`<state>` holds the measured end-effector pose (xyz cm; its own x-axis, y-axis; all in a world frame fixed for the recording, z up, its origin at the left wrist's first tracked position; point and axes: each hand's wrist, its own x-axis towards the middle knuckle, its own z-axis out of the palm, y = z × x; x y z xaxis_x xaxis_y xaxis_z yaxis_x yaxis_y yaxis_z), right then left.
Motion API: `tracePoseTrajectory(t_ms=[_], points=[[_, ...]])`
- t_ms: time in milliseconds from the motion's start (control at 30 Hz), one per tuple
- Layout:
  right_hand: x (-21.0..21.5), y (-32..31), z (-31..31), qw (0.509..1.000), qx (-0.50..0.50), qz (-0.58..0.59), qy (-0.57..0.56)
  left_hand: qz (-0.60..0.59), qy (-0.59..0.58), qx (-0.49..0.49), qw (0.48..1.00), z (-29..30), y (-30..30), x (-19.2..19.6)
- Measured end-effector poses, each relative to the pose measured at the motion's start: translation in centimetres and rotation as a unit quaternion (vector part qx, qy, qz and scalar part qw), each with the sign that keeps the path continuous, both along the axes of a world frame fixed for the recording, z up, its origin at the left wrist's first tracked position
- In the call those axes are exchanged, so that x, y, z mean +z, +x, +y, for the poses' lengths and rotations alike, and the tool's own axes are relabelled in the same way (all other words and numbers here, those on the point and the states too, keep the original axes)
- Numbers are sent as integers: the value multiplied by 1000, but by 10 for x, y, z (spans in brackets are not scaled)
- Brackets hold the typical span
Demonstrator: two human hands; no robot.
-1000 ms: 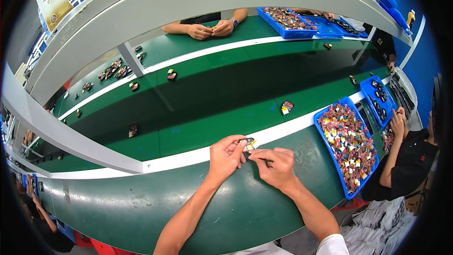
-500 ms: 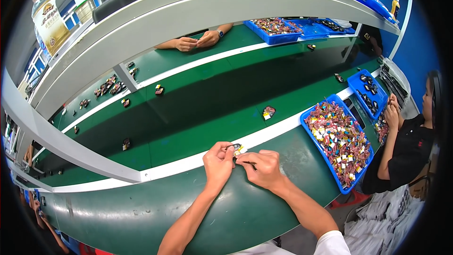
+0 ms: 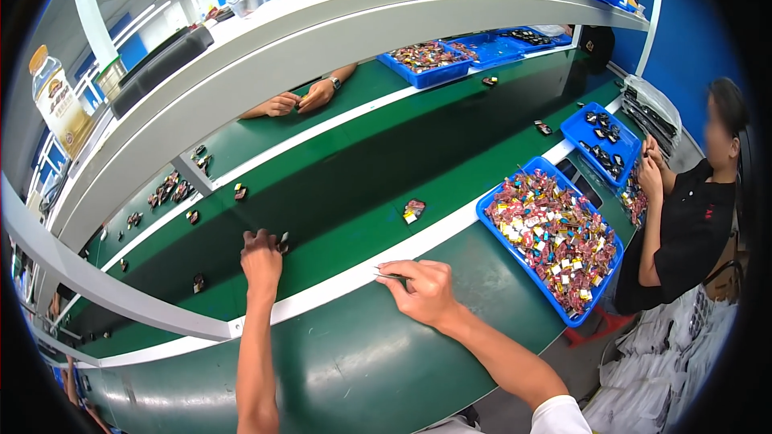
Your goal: Assembling small decorative pins on a factory production line using a small hand tool.
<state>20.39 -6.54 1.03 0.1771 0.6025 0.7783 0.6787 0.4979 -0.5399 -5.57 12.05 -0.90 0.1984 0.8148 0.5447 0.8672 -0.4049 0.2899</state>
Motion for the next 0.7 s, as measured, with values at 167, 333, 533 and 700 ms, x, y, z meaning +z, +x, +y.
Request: tracePoseTrajectory(t_ms=[167, 333, 533, 700], points=[[-2, 3, -2, 1000, -9, -16, -12, 8, 19, -60, 998, -2, 76, 37], [-4, 0, -1, 999, -2, -32, -19, -84, -91, -348, 929, -2, 170, 39], [-9, 1, 2, 1000, 5, -11, 4, 3, -164, -359, 919, -9, 215, 35], [0, 0, -2, 999, 0, -25, -35, 21, -149, -328, 933, -6, 210, 22]])
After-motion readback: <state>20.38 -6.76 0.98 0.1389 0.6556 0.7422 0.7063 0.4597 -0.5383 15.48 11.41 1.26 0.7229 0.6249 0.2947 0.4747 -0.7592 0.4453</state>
